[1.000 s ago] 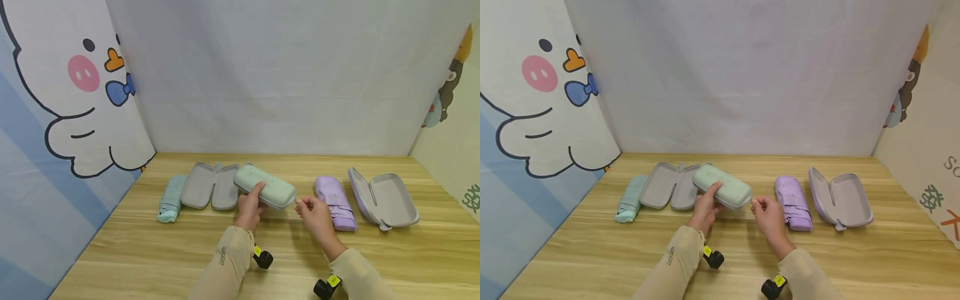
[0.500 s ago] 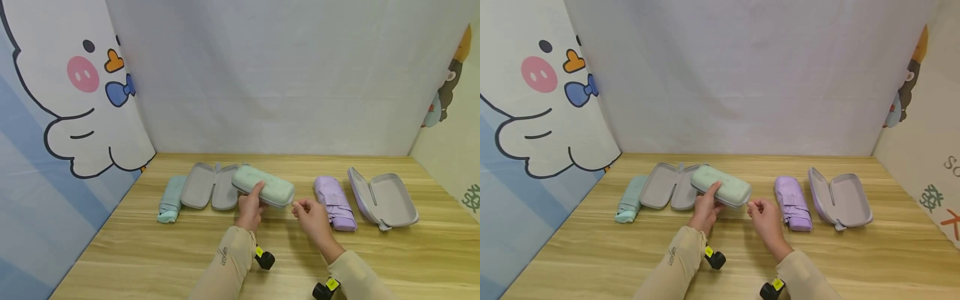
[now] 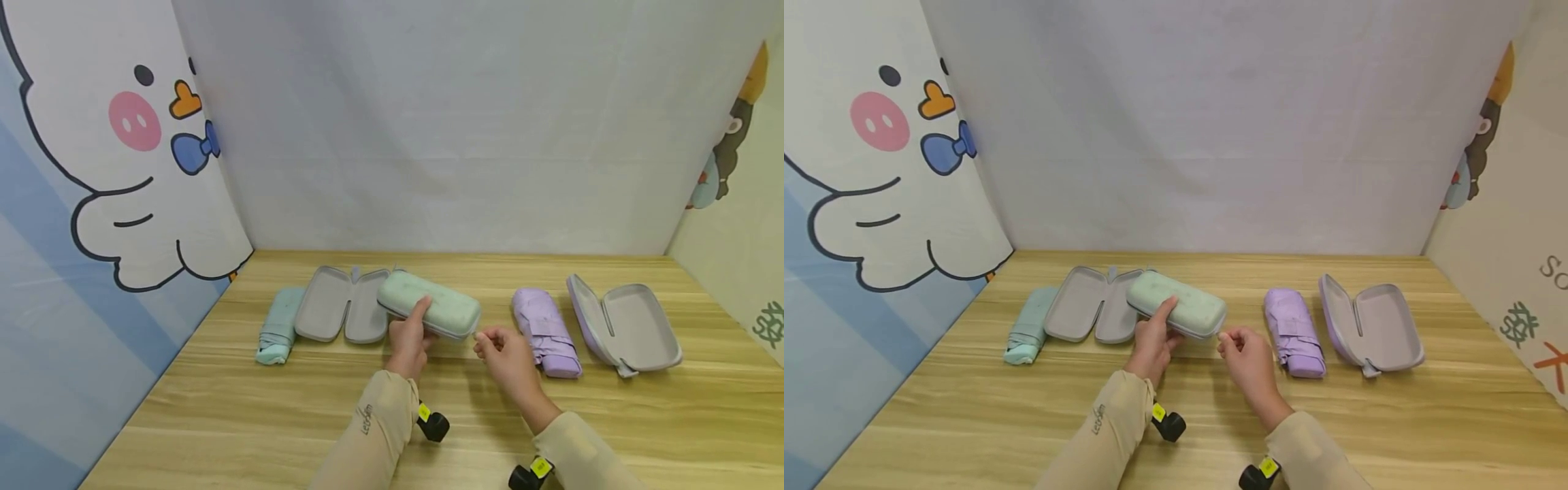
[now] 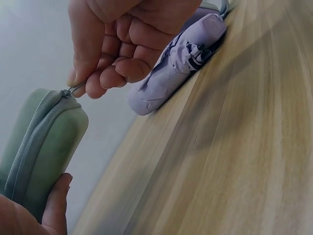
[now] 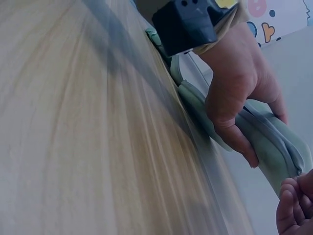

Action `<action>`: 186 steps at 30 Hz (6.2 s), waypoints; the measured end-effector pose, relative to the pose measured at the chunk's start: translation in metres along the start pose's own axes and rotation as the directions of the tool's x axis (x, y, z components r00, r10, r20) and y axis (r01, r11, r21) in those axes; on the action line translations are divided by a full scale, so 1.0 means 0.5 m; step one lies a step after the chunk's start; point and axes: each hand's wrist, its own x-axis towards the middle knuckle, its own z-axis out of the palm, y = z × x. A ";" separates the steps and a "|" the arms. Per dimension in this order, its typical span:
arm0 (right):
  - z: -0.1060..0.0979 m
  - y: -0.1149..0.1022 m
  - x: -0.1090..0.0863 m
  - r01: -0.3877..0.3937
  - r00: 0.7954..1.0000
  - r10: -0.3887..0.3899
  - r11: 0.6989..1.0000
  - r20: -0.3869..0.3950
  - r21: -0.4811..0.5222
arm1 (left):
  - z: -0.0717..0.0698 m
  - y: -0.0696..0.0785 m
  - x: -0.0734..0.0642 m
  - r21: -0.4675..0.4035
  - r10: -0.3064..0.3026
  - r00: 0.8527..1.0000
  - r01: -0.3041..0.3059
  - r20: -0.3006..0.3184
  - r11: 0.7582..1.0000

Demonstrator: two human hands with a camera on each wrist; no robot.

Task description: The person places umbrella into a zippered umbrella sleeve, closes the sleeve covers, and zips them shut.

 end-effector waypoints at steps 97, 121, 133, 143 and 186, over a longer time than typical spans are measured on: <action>-0.025 0.004 0.024 0.004 0.990 -0.009 1.000 -0.143 -0.029 | -0.005 0.010 -0.010 -0.153 0.080 0.996 -0.085 -0.038 0.985; -0.012 0.008 0.017 0.116 0.975 -0.107 0.993 -0.194 0.036 | 0.002 0.000 -0.007 -0.171 0.095 0.995 -0.101 -0.043 0.980; -0.027 -0.004 0.033 -0.070 0.980 0.095 0.987 -0.175 0.147 | -0.015 0.016 -0.009 0.008 -0.002 0.999 0.002 0.054 1.000; -0.066 -0.007 0.060 -0.151 0.957 0.212 0.946 -0.196 0.288 | -0.045 0.048 -0.002 0.474 -0.261 0.905 0.077 0.336 0.877; -0.044 0.002 0.057 -0.136 0.981 0.166 0.958 -0.101 0.254 | -0.046 0.045 -0.014 0.651 -0.412 0.758 -0.021 0.506 0.759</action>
